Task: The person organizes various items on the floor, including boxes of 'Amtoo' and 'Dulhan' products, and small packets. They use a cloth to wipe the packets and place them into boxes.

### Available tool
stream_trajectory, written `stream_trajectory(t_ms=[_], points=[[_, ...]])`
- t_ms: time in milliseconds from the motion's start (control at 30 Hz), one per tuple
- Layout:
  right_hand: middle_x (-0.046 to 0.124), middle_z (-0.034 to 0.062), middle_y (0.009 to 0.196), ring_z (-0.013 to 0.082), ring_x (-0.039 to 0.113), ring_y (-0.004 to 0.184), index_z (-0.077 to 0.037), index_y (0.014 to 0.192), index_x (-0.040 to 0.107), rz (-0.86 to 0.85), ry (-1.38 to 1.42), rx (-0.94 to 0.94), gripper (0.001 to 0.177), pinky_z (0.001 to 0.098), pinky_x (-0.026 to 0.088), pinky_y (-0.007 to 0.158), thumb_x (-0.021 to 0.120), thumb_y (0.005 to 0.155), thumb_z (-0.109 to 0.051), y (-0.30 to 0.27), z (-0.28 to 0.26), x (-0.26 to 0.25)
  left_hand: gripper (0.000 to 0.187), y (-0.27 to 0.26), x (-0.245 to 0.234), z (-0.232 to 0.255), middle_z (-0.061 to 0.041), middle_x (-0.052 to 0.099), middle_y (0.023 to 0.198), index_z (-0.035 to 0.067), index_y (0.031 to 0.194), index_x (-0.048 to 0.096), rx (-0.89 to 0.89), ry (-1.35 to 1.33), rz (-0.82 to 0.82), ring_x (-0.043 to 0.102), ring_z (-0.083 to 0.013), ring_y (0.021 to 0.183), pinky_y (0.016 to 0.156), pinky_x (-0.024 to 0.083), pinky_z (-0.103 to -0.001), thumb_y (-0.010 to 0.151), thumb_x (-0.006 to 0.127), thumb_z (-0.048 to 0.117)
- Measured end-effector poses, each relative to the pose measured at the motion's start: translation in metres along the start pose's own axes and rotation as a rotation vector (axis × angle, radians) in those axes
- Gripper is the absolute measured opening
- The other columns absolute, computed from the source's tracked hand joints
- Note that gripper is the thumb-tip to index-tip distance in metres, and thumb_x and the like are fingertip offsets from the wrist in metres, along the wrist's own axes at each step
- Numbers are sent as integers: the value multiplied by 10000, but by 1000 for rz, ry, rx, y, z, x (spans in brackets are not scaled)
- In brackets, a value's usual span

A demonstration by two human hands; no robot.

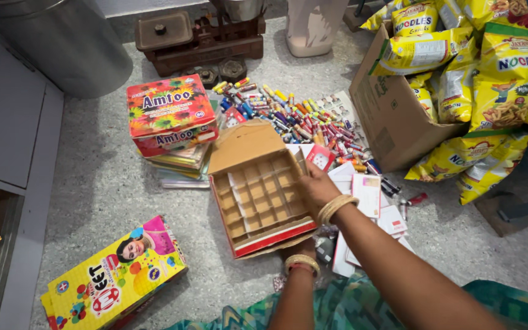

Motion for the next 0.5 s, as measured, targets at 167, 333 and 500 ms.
stream_trajectory(t_ms=[167,333,500], points=[[631,6,902,113,579,749,-124,1273,607,38,-86,39,410,291,512,629,514,881,-45,5,35,14,580,-11,-28,-9,-73,438,1554,228,1466,476,92,116,-92,344,-328,1462,1205,182,-590,973,436,530],[608,30,907,126,561,767,-76,1280,622,15,-118,-2,394,303,500,645,526,898,-51,0,46,13,561,-26,-45,-21,-61,431,1560,250,1471,476,133,150,-292,328,-327,1472,1215,155,-610,1001,379,541],[669,98,1000,195,624,868,-153,1449,499,85,-405,92,574,360,542,769,526,882,-66,-11,75,11,630,-55,-51,-41,-157,256,1627,206,1520,399,138,203,-647,181,-384,1502,1205,37,-619,1017,392,586]])
Point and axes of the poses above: each hand's wrist, its own y-axis towards the middle knuckle, its own x-axis out of the palm, z = x × y, the point moved 6 cm from there along y, towards the middle knuckle
